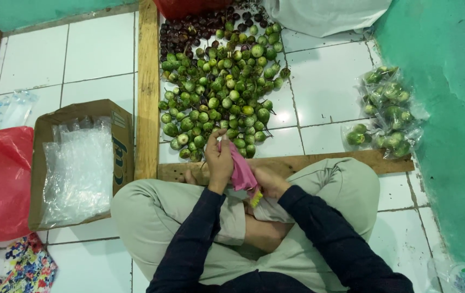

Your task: Bagging small green fruits into individual plastic bags.

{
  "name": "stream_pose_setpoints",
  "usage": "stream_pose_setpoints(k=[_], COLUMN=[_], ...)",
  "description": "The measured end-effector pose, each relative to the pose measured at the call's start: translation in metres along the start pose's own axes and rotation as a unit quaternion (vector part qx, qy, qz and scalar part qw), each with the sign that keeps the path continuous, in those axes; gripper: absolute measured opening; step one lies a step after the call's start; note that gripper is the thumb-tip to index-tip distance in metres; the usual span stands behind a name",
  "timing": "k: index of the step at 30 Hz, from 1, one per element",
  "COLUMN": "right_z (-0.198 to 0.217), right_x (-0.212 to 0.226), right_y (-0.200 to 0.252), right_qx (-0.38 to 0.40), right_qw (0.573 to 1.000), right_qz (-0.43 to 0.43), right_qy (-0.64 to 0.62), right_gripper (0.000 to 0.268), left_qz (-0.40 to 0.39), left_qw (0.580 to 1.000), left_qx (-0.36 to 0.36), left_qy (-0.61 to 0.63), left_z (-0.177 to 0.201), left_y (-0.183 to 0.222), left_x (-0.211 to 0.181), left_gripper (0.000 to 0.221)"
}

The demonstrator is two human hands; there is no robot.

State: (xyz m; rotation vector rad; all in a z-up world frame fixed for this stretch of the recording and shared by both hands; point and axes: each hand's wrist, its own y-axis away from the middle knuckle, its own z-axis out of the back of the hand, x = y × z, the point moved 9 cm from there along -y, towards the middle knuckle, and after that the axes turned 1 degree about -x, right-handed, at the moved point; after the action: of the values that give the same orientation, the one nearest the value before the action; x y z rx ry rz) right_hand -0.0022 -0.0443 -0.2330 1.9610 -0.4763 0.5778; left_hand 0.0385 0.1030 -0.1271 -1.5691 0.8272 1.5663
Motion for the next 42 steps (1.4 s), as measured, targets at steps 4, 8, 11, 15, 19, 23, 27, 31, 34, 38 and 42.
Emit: stream_pose_setpoints(k=[4, 8, 11, 15, 19, 23, 27, 31, 34, 38, 42], right_z=[0.014, -0.023, 0.016, 0.021, 0.035, 0.081, 0.077, 0.082, 0.087, 0.073, 0.063], right_x=[-0.001, 0.019, -0.007, 0.075, 0.108, 0.097, 0.098, 0.095, 0.09, 0.091, 0.102], right_y=[-0.041, -0.001, -0.038, 0.032, 0.055, 0.019, 0.02, 0.008, 0.001, 0.008, 0.022], right_qx=[-0.05, 0.016, 0.03, -0.081, -0.188, -0.245, -0.25, -0.232, -0.228, -0.206, -0.211], right_qw=[0.997, 0.994, 0.998, 0.995, 0.972, 0.945, 0.942, 0.947, 0.948, 0.959, 0.955], right_qz=[0.065, 0.008, -0.026, 0.003, 0.117, 0.206, 0.22, 0.217, 0.222, 0.191, 0.205], right_qy=[0.007, -0.104, -0.042, -0.063, -0.081, -0.071, -0.046, -0.043, -0.026, 0.017, 0.043], right_gripper=[0.03, 0.058, 0.051, 0.058, 0.052, 0.047, 0.041, 0.037, 0.035, 0.038, 0.036], left_qz=[0.037, 0.059, 0.08, 0.141, 0.15, 0.099, 0.039, -0.065, -0.117, -0.17, -0.143], left_qw=[0.997, 0.988, 0.976, 0.951, 0.945, 0.926, 0.892, 0.829, 0.782, 0.736, 0.727], left_qx=[0.05, 0.121, 0.125, 0.128, 0.118, 0.143, 0.154, 0.241, 0.265, 0.238, 0.263], left_qy=[-0.046, -0.077, -0.159, -0.243, -0.265, -0.336, -0.423, -0.5, -0.552, -0.61, -0.618], left_z=[-0.005, -0.015, -0.007, 0.009, 0.011, -0.006, -0.025, -0.048, -0.056, -0.06, -0.054], left_y=[-0.001, 0.004, -0.009, -0.008, -0.01, -0.012, -0.015, -0.014, -0.014, -0.021, -0.022], left_x=[-0.007, 0.025, 0.041, 0.049, 0.06, 0.058, 0.069, 0.05, 0.068, 0.077, 0.099], left_gripper=[0.028, 0.032, 0.032, 0.034, 0.035, 0.037, 0.036, 0.037, 0.043, 0.033, 0.027])
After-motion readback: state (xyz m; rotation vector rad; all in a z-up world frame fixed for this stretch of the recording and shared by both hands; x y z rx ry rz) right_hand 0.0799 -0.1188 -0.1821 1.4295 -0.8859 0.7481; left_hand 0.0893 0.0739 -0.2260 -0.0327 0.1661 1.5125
